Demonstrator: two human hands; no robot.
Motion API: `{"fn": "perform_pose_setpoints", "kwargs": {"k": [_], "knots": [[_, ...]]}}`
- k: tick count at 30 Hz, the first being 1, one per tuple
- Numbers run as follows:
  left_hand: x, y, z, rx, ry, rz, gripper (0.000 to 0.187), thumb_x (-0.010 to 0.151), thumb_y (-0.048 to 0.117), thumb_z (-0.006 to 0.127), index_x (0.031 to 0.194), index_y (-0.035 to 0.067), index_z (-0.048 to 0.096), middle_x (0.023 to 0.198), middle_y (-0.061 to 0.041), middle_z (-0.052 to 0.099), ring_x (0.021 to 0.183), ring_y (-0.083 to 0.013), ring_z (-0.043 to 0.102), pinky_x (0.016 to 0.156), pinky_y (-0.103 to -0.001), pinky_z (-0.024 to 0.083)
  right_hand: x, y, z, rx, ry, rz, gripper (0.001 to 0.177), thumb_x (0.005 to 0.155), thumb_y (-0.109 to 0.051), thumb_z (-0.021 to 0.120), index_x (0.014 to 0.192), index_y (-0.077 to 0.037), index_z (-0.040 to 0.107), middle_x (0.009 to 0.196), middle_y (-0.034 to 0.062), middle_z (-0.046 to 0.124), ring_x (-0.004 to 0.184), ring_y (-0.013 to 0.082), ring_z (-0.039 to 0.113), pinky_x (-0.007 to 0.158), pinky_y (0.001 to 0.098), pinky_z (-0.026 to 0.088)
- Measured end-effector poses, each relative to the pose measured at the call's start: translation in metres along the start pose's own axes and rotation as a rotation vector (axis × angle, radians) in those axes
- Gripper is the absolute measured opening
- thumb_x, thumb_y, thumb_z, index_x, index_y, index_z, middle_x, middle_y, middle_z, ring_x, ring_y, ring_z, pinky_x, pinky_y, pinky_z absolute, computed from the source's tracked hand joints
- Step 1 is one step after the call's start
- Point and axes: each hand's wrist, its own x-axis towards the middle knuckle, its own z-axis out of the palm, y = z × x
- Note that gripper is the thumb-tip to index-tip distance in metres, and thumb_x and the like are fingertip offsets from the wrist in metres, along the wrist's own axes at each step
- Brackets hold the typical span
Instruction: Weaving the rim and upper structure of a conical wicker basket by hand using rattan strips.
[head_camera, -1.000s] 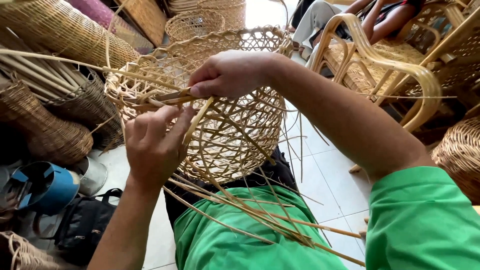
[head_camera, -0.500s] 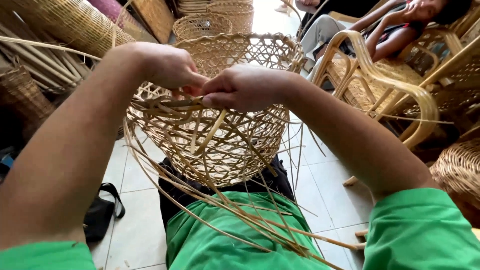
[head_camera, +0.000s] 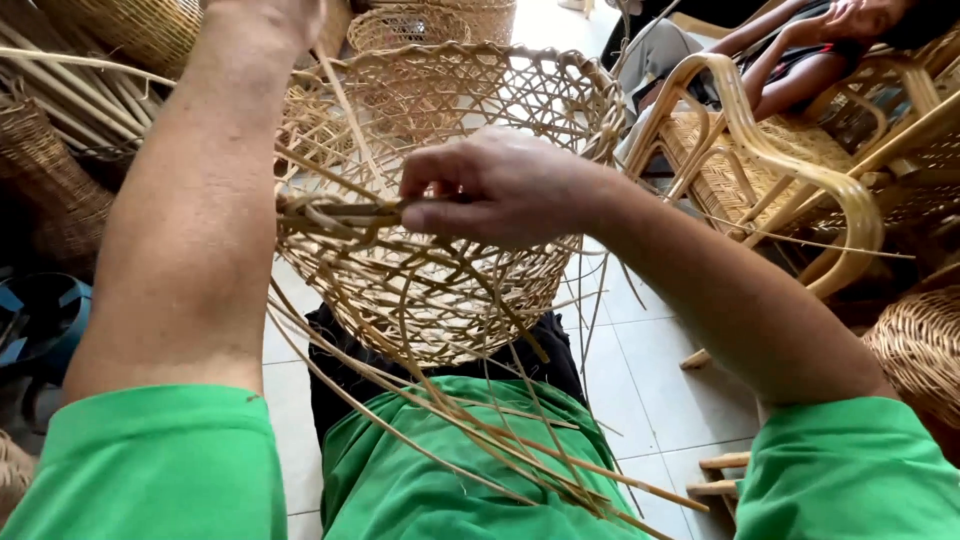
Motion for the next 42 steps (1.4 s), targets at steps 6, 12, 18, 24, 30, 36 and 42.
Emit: {"fn": "perform_pose_setpoints", "kwargs": {"k": [6,12,18,24,30,36,42], "knots": [[-0.008,-0.053,0.024,0.08,0.06,-0.134,0.019,0.112,0.009,0.053,0.112,-0.002,0.069,0.089,-0.013,0.06,0.063,-0.0218,0.048,0.05,-0.034,0.043,0.001,-0.005,0.001,0.021,0.003,0.051,0.018,0.097,-0.033,0.076,0.11,-0.022,0.069,0.075,-0.0021,0.069,0.06,0.0115,0.062,0.058,0.0317,0.052],[-0.125,0.001,-0.007,0.053,-0.171,-0.014,0.075,0.101,0.016,0.055,0.167,0.029,0.021,0.171,0.001,0.025,0.153,-0.0234,0.03,0.127,-0.043,0.022,0.007,-0.022,-0.002,0.008,-0.019,0.198,0.021,0.094,-0.034,0.081,0.106,-0.026,0.066,0.076,-0.0038,0.073,0.064,0.0115,0.066,0.062,0.0338,0.052],[-0.115,-0.011,0.006,0.299,-0.097,0.156,0.105,0.09,0.037,0.076,0.17,0.03,0.008,0.164,-0.006,0.02,0.142,-0.0288,0.033,0.111,-0.049,0.034,0.009,-0.021,-0.004,0.053,-0.069,0.237,0.024,0.092,-0.029,0.084,0.104,-0.023,0.064,0.079,-0.0021,0.073,0.068,0.0127,0.068,0.064,0.0336,0.054],[-0.111,-0.02,0.002,0.279,-0.385,0.1,0.045,0.098,0.047,0.065,0.139,0.03,0.071,0.133,0.0,0.066,0.128,-0.0213,0.057,0.118,-0.047,0.037,0.009,-0.023,-0.003,0.041,-0.083,0.258,0.022,0.093,-0.03,0.082,0.104,-0.024,0.064,0.08,-0.0022,0.073,0.069,0.0129,0.068,0.066,0.0334,0.054],[-0.094,-0.049,0.025,-0.166,-0.734,-0.037,0.031,0.106,0.019,0.062,0.114,0.0,0.086,0.086,-0.014,0.073,0.063,-0.023,0.052,0.063,-0.038,0.045,0.008,-0.022,0.002,-0.098,-0.058,0.218,0.015,0.096,-0.034,0.075,0.1,-0.026,0.063,0.076,-0.0042,0.065,0.065,0.0127,0.058,0.058,0.0334,0.045],[-0.078,-0.057,0.032,-0.355,-0.838,0.047,0.026,0.104,0.008,0.064,0.112,-0.003,0.086,0.083,-0.016,0.075,0.066,-0.0271,0.061,0.068,-0.04,0.053,0.006,-0.015,0.004,-0.159,-0.021,0.117,0.016,0.095,-0.037,0.074,0.097,-0.026,0.062,0.07,-0.0044,0.064,0.061,0.0147,0.058,0.059,0.0368,0.045],[-0.09,-0.029,0.025,-0.17,-0.628,0.201,0.027,0.102,0.025,0.068,0.105,0.007,0.087,0.09,-0.007,0.075,0.082,-0.0218,0.061,0.09,-0.04,0.05,-0.001,-0.007,-0.014,0.032,-0.126,0.101,0.025,0.099,-0.043,0.064,0.115,-0.026,0.068,0.081,-0.0032,0.073,0.061,0.012,0.062,0.06,0.0334,0.05]]}}
